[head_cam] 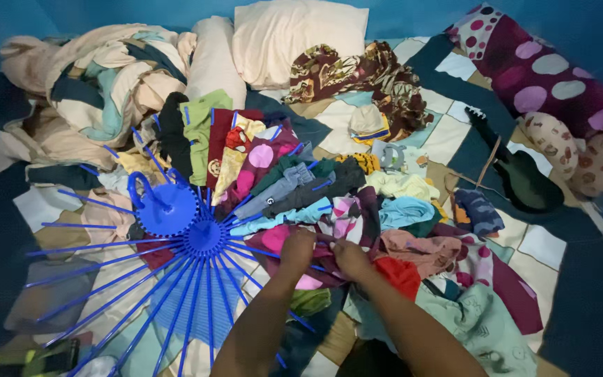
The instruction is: The person removes clothes from a blue circular drying rack and places them on the bed. They then pick up various garments from the bed and hang them one by one onto the empty arms of the drying rack.
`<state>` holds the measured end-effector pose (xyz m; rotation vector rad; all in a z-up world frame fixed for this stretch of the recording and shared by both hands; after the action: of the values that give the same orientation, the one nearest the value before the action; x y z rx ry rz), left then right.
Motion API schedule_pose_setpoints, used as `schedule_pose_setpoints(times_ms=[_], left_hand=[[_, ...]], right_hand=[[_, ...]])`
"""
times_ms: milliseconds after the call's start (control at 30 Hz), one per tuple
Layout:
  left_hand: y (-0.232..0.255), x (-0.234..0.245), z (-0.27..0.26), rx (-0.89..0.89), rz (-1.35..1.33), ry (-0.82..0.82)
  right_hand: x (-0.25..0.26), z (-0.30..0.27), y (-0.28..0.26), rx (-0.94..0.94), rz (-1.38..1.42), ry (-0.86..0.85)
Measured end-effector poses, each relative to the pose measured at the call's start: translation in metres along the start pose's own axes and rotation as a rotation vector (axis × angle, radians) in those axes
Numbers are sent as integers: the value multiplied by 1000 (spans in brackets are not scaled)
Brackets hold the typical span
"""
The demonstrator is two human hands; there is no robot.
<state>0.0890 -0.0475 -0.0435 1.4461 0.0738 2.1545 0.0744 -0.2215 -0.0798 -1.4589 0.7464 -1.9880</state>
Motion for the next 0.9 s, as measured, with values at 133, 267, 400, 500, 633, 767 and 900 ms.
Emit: schedule_pose_setpoints(times_ms=[133,267,400,500,633,767,900], left_hand=[[-31,-5,-10,-36,139,-79],[-48,35,-25,-16,127,119],[-26,63,-17,-98,87,354],[1,42,-3,-32,-28,155],[17,20,2,55,96,-47],[12,8,-3,84,-18,-75],[-13,26,-16,17,-248,199]], right_hand=[[11,-8,-13,-226,14,52],[18,-9,-31,-171,20,8],[7,-8,-29,-225,-28,-28],[3,-11,-24,-162,-2,6],[0,-10,-15,-144,45,-32],[4,-12,-5,-151,81,-76],[1,-16,-10,-173,185,-25]])
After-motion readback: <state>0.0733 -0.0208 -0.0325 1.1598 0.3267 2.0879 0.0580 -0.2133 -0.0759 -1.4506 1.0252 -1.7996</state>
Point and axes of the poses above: each hand's wrist, its own z-axis towards the middle knuckle, its own x-axis out of the back of the hand, y = z × x, the point moved 6 cm from there along z, towards the middle knuckle, and after that the axes turned 14 degrees about y, right-handed, at the moved point
